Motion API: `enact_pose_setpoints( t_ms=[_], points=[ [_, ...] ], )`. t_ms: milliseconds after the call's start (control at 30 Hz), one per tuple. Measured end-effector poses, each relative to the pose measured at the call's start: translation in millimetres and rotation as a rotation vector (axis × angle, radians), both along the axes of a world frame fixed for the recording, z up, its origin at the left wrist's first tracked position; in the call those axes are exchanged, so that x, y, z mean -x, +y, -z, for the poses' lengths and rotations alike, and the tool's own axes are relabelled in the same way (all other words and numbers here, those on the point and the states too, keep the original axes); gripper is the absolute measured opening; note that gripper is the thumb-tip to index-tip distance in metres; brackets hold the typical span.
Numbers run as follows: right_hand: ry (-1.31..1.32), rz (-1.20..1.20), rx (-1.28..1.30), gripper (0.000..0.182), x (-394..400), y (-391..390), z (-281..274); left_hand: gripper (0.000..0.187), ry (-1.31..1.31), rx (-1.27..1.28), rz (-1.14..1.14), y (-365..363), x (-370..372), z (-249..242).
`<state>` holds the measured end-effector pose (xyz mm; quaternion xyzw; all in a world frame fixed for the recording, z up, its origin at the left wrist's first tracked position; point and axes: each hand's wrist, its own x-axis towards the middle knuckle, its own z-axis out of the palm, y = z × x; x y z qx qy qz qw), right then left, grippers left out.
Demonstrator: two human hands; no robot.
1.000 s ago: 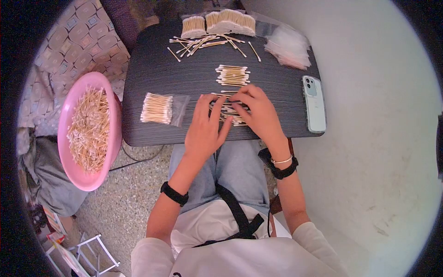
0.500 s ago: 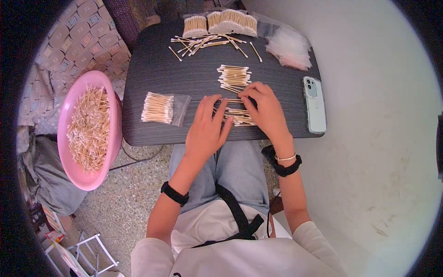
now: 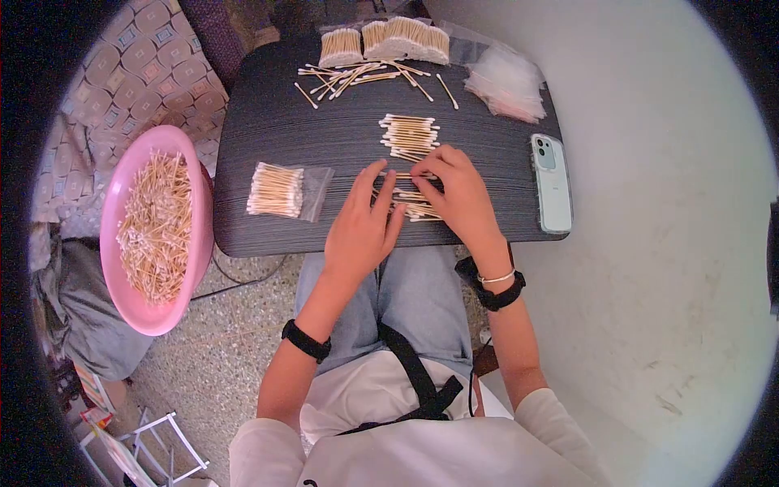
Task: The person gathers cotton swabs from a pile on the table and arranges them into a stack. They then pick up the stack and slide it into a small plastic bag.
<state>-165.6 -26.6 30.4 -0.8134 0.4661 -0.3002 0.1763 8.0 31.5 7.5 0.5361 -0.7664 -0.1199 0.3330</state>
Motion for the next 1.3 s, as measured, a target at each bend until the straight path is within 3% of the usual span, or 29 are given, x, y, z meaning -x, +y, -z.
enact_pose_setpoints(
  t_ms=[233,433,733,833,933,1033,1300],
  points=[
    [-0.015,0.115,0.065,0.017,2,-5,2,0.056,0.001,-0.003,-0.008,1,1,-3],
    [0.004,0.192,0.143,0.038,-4,-7,8,0.056,-0.034,0.008,-0.006,0,-1,-1],
    [-0.278,0.108,0.0,0.047,-11,-15,28,0.054,-0.003,0.046,-0.003,-1,1,-1],
    [-0.269,-0.097,-0.005,0.051,-11,-22,20,0.052,-0.002,0.051,0.007,-1,1,1],
    [-0.37,-0.12,-0.04,0.048,-13,-21,15,0.05,0.002,0.049,0.016,-2,-1,1],
    [-0.23,0.051,0.038,0.044,-11,-5,6,0.05,0.026,0.044,-0.002,0,-2,2],
    [-0.044,0.182,-0.006,0.031,15,45,2,0.043,0.037,0.113,-0.079,-2,-2,6]
  ],
)
